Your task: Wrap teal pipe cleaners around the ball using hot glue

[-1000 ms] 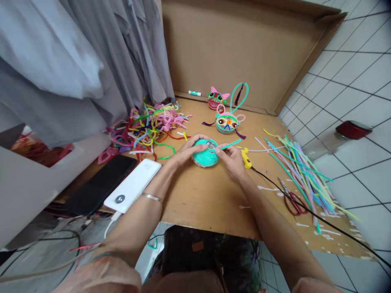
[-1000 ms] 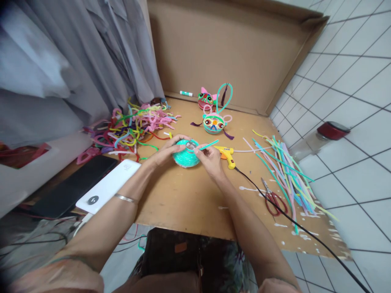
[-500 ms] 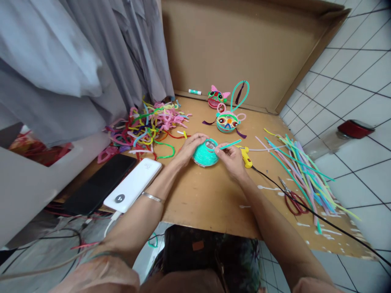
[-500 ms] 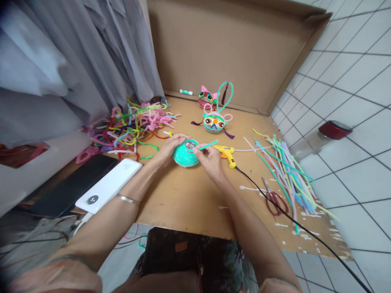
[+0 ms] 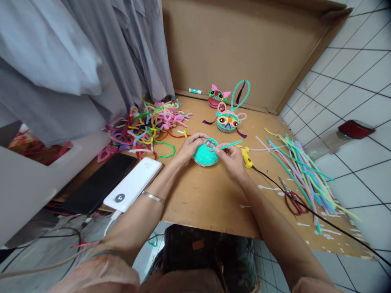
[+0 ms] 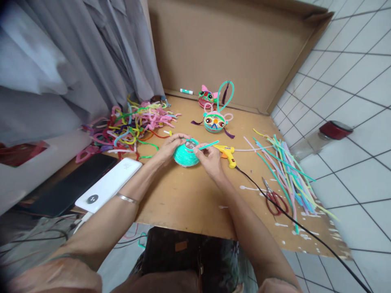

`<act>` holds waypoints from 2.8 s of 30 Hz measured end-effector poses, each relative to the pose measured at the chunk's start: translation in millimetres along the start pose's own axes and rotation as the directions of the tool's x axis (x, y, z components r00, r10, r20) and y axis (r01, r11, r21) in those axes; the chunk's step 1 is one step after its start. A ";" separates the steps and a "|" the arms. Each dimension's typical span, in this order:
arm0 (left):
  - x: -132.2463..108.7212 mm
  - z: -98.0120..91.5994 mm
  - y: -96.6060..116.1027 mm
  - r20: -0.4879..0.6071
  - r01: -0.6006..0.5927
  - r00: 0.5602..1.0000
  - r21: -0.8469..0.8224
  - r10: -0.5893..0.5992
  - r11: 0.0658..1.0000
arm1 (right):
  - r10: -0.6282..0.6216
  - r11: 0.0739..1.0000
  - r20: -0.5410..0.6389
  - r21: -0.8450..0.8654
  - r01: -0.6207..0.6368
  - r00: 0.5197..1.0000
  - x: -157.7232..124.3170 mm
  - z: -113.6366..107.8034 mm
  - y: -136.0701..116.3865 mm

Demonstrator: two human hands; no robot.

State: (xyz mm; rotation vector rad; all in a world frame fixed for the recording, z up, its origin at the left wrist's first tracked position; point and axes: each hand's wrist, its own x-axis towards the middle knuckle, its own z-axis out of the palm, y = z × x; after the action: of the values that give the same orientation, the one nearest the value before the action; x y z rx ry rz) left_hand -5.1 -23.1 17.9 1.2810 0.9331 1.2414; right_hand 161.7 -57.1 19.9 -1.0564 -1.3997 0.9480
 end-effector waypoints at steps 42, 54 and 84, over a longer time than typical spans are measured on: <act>1.6 -4.9 -5.9 0.067 -0.039 0.997 -0.003 0.039 0.999 | 0.007 0.999 -0.029 0.038 -0.006 1.000 0.6 0.1 2.6; 6.3 -14.2 -10.6 0.152 -0.010 0.988 -0.034 0.015 0.999 | -0.003 1.000 -0.037 0.025 0.003 0.999 0.8 -0.5 4.0; 1.2 -17.3 -4.9 0.228 -0.037 0.973 0.071 0.020 0.997 | -0.014 1.000 -0.042 0.002 0.014 0.999 0.6 -0.4 4.6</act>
State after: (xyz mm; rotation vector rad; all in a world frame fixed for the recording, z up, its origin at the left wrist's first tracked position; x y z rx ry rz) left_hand -21.2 -18.5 11.2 1.4657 0.8040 1.0634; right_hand 162.5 -55.2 15.8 -1.0581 -1.3696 0.9120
